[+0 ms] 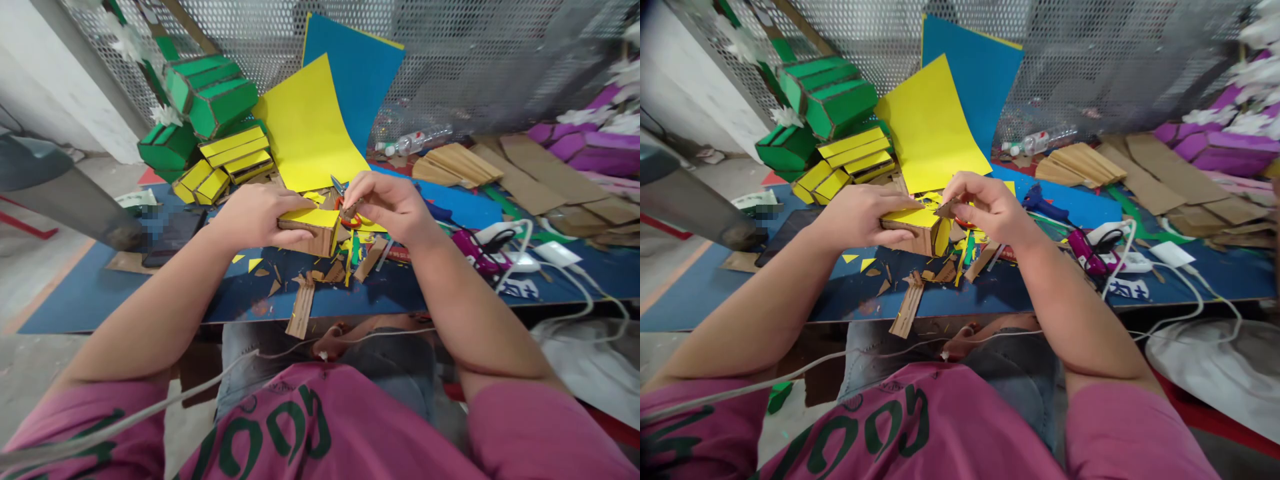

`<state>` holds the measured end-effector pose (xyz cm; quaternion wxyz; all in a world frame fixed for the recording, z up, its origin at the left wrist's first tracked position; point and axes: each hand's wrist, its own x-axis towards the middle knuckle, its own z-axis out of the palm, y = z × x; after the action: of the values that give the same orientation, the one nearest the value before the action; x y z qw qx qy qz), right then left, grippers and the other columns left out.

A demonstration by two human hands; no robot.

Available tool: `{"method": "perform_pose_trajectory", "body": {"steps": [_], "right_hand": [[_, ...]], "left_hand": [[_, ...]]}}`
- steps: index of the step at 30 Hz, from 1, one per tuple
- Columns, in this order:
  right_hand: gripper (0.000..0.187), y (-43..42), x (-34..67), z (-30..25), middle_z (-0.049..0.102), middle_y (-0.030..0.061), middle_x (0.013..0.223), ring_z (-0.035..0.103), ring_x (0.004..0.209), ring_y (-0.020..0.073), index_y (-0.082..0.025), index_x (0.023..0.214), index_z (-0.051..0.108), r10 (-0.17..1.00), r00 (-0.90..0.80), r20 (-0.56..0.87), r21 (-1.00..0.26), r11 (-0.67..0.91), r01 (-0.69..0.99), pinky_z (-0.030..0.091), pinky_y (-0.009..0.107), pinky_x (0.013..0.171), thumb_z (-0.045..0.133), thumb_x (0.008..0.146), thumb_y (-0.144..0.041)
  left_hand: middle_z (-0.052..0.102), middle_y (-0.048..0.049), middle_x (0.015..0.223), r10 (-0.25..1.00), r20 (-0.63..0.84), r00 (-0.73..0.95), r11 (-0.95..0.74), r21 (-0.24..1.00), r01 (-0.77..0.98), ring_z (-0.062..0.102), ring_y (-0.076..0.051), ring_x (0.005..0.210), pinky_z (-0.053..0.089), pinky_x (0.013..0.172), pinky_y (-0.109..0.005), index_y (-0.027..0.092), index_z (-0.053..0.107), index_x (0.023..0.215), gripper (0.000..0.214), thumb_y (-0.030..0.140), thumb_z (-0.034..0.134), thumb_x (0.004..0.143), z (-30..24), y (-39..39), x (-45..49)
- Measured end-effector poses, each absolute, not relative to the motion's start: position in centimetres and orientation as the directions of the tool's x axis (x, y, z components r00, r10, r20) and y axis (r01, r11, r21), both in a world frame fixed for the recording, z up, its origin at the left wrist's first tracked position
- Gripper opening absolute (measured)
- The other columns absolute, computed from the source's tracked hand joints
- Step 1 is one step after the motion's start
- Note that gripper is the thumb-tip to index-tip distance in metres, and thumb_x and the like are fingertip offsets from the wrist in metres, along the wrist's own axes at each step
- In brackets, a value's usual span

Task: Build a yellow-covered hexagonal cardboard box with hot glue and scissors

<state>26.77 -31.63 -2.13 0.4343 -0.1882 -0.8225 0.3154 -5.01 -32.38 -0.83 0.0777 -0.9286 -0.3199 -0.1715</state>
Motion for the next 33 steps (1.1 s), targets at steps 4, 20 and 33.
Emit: {"method": "perform_pose_trajectory", "body": {"steps": [4, 20, 33], "right_hand": [[0.037, -31.1, 26.8, -2.6, 0.075, 0.0077, 0.104, 0.070, 0.093, 0.0245, -0.029, 0.101, 0.075, 0.587, -0.575, 0.570, -0.734, 0.678, -0.035, 0.061, 0.042, 0.081, 0.078, 0.101, -0.065], [0.015, -31.6, 26.7, -1.9, 0.079, 0.0036, 0.096, 0.069, 0.088, 0.0204, -0.027, 0.110, 0.088, 0.578, -0.581, 0.573, -0.619, 0.770, 0.156, 0.055, 0.035, 0.077, 0.076, 0.103, -0.033], [0.016, -31.3, 27.5, -2.2, 0.079, 0.0049, 0.097, 0.073, 0.086, 0.0185, -0.022, 0.106, 0.085, 0.613, -0.600, 0.515, -0.768, 0.640, -0.005, 0.059, 0.032, 0.077, 0.080, 0.102, -0.037]], "left_hand": [[0.086, -0.0139, 0.131, 0.568, 0.372, 0.734, -0.783, -0.032, 0.622, 0.083, -0.032, 0.112, 0.060, 0.084, -0.038, 0.026, 0.081, 0.145, 0.081, 0.089, 0.049, 0.105, -0.8, -32.4, -5.0], [0.087, -0.0136, 0.127, 0.554, 0.377, 0.742, -0.789, -0.045, 0.612, 0.083, -0.034, 0.110, 0.058, 0.082, -0.040, 0.027, 0.081, 0.144, 0.079, 0.089, 0.053, 0.104, -1.0, -32.5, -4.8], [0.087, -0.0132, 0.123, 0.545, 0.401, 0.736, -0.789, -0.051, 0.612, 0.082, -0.032, 0.110, 0.058, 0.081, -0.037, 0.028, 0.080, 0.146, 0.079, 0.089, 0.053, 0.104, -1.2, -32.2, -5.3]]}}
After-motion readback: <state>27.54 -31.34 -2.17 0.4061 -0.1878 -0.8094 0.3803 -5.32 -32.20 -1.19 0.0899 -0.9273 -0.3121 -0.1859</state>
